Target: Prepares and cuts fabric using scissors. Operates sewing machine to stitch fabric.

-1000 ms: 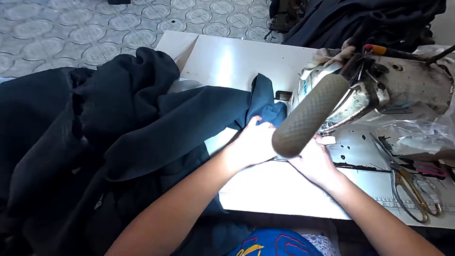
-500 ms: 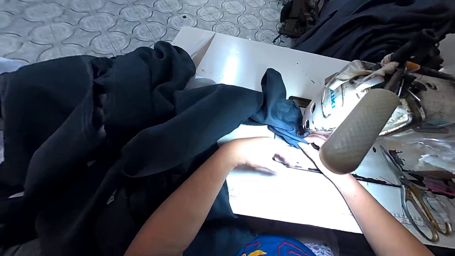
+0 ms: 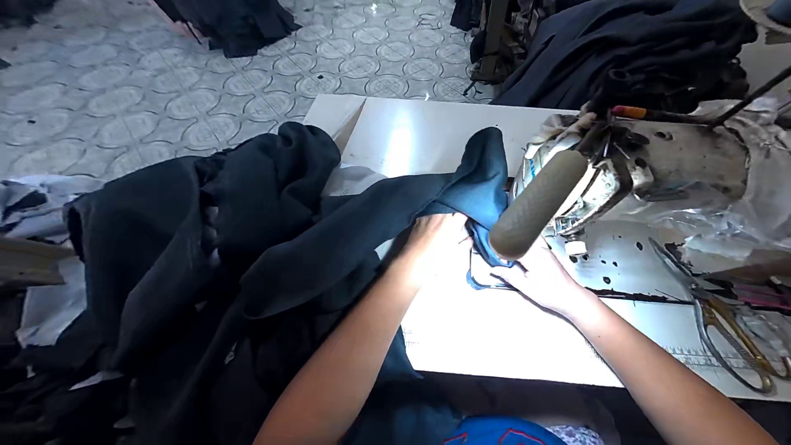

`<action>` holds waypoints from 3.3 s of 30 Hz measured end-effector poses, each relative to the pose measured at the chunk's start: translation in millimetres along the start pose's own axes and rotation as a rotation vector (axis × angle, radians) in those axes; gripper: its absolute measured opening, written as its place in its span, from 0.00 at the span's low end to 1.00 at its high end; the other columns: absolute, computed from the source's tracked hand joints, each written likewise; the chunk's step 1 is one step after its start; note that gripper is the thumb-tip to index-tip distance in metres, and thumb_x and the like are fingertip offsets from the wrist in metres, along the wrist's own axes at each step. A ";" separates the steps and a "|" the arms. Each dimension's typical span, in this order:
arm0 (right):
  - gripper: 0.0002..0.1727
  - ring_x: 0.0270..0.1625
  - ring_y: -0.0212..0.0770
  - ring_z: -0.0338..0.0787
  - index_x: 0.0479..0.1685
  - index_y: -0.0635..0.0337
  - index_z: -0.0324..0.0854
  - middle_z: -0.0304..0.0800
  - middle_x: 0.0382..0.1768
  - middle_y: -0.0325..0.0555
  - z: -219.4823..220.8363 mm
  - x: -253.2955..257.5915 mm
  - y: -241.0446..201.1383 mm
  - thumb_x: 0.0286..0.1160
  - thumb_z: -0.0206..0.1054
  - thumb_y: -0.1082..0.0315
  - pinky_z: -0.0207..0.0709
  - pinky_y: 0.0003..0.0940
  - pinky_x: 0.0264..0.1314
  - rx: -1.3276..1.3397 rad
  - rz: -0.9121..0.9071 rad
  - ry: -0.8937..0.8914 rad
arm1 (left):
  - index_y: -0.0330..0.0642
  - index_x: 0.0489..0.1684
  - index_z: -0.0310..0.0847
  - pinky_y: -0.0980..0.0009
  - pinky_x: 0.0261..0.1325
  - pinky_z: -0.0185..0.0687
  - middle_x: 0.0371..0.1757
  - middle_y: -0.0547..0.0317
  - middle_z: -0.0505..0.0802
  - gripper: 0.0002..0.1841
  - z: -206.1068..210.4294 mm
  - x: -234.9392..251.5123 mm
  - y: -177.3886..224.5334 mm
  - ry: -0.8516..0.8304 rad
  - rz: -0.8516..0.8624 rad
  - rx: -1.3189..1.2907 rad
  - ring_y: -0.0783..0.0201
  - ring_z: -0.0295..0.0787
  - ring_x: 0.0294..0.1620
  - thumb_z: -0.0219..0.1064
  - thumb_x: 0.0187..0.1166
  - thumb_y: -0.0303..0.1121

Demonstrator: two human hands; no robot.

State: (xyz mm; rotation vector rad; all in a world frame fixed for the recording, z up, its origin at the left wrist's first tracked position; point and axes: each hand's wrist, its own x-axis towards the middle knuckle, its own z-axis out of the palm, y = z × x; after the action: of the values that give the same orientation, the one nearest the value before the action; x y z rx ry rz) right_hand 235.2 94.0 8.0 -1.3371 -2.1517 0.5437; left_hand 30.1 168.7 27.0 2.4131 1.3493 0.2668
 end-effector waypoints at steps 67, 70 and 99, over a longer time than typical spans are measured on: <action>0.14 0.44 0.38 0.93 0.34 0.52 0.95 0.96 0.35 0.40 28.7 -73.5 -32.6 0.75 0.63 0.59 0.69 0.48 0.66 -0.210 0.013 0.401 | 0.37 0.46 0.90 0.45 0.65 0.69 0.48 0.44 0.94 0.21 6.0 25.4 61.1 -0.268 -0.070 0.216 0.45 0.87 0.61 0.57 0.90 0.45; 0.14 0.44 0.38 0.93 0.34 0.52 0.96 0.97 0.36 0.40 29.4 -74.9 -31.0 0.74 0.63 0.59 0.70 0.49 0.66 -0.206 0.018 0.399 | 0.37 0.40 0.89 0.47 0.66 0.66 0.42 0.45 0.93 0.17 -0.2 25.1 56.9 -0.295 -0.061 0.131 0.47 0.86 0.58 0.62 0.88 0.43; 0.16 0.59 0.42 0.94 0.38 0.48 0.96 0.98 0.48 0.42 26.7 -85.3 -10.3 0.77 0.59 0.59 0.75 0.45 0.69 -0.294 -0.111 0.236 | 0.48 0.42 0.93 0.20 0.77 0.49 0.53 0.58 0.96 0.16 32.5 -36.2 19.7 0.055 0.602 -0.005 0.47 0.84 0.74 0.54 0.80 0.35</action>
State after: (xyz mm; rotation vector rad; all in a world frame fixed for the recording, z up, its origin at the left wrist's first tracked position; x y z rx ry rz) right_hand 241.8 11.2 -26.5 -1.3443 -2.1478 0.0216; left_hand 37.4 121.4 5.4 2.7664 0.6018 0.4870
